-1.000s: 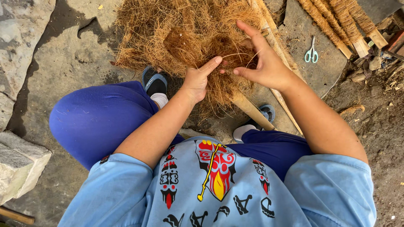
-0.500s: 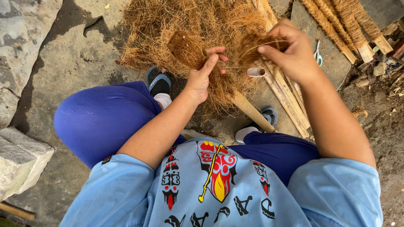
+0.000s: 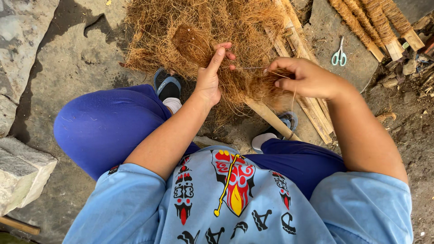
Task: The person gathers loose coconut coir fibers, aligns them into a bundle, and wraps the bundle with a thin string to secure it. The person repeatedly adjusts the fibers and tightens the string to form a compact bundle.
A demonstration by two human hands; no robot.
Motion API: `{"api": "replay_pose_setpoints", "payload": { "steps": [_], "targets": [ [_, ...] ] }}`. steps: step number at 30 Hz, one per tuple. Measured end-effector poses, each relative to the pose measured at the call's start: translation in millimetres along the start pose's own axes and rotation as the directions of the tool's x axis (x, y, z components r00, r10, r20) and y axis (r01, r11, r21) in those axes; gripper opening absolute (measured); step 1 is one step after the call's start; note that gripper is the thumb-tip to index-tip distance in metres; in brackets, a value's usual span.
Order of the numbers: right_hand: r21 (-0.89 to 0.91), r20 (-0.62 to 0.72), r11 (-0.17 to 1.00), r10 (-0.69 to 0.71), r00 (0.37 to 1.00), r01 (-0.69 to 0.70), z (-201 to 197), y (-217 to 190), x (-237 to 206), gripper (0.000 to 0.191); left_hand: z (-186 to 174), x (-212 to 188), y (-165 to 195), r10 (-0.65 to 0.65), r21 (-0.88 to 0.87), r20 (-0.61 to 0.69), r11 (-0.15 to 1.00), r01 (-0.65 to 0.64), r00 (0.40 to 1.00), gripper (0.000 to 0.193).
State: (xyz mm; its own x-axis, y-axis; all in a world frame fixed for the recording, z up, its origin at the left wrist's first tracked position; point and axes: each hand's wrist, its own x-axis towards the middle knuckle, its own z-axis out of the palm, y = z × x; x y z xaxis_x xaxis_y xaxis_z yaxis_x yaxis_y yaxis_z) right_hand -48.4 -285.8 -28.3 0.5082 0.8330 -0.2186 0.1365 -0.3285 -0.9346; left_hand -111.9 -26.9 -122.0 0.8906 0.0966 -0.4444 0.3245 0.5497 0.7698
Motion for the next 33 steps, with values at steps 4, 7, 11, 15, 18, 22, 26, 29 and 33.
{"api": "replay_pose_setpoints", "payload": {
  "steps": [4,7,11,15,18,22,26,29,33],
  "targets": [
    [0.157,-0.048,0.941,0.312,0.949,-0.301,30.2,28.1,14.0,0.019,2.6,-1.9,0.6,-0.033,0.002,-0.015,0.999,0.033,0.999,0.037],
    [0.081,-0.107,0.996,0.054,0.993,-0.045,51.1,44.2,21.3,0.025,5.2,-4.5,2.1,0.023,-0.067,0.06,0.998,-0.019,0.998,0.034],
    [-0.014,-0.243,0.991,0.127,0.962,-0.135,62.9,40.6,22.1,0.033,7.6,-9.9,5.0,0.057,-0.15,0.168,0.988,-0.032,0.984,0.035],
    [-0.136,-0.401,0.983,0.055,0.915,-0.119,75.1,19.6,21.0,0.043,7.7,-14.0,6.7,0.081,-0.178,0.247,0.983,-0.037,0.966,0.037],
    [-0.462,-0.427,0.886,-0.24,0.871,0.018,84.0,12.4,26.4,0.061,6.6,-15.9,5.2,0.13,-0.204,0.303,0.977,-0.069,0.944,0.037],
    [-0.141,-0.272,0.976,0.12,0.955,-0.163,89.6,24.2,28.6,0.066,6.4,-15.4,1.9,0.199,-0.185,0.332,0.972,-0.143,0.922,0.04],
    [-0.065,-0.266,0.996,0.039,0.963,-0.058,92.7,48.0,28.2,0.064,8.9,-12.8,2.0,0.239,-0.076,0.306,0.971,-0.227,0.922,0.046],
    [-0.078,-0.288,0.994,0.05,0.956,-0.076,91.5,62.7,23.6,0.067,10.8,-11.3,4.1,0.275,-0.033,0.247,0.961,-0.276,0.929,0.061],
    [-0.095,-0.32,0.991,0.056,0.946,-0.091,91.3,72.1,19.5,0.071,8.3,-9.4,7.9,0.306,-0.096,0.083,0.95,-0.298,0.948,0.068]
  ]
}}
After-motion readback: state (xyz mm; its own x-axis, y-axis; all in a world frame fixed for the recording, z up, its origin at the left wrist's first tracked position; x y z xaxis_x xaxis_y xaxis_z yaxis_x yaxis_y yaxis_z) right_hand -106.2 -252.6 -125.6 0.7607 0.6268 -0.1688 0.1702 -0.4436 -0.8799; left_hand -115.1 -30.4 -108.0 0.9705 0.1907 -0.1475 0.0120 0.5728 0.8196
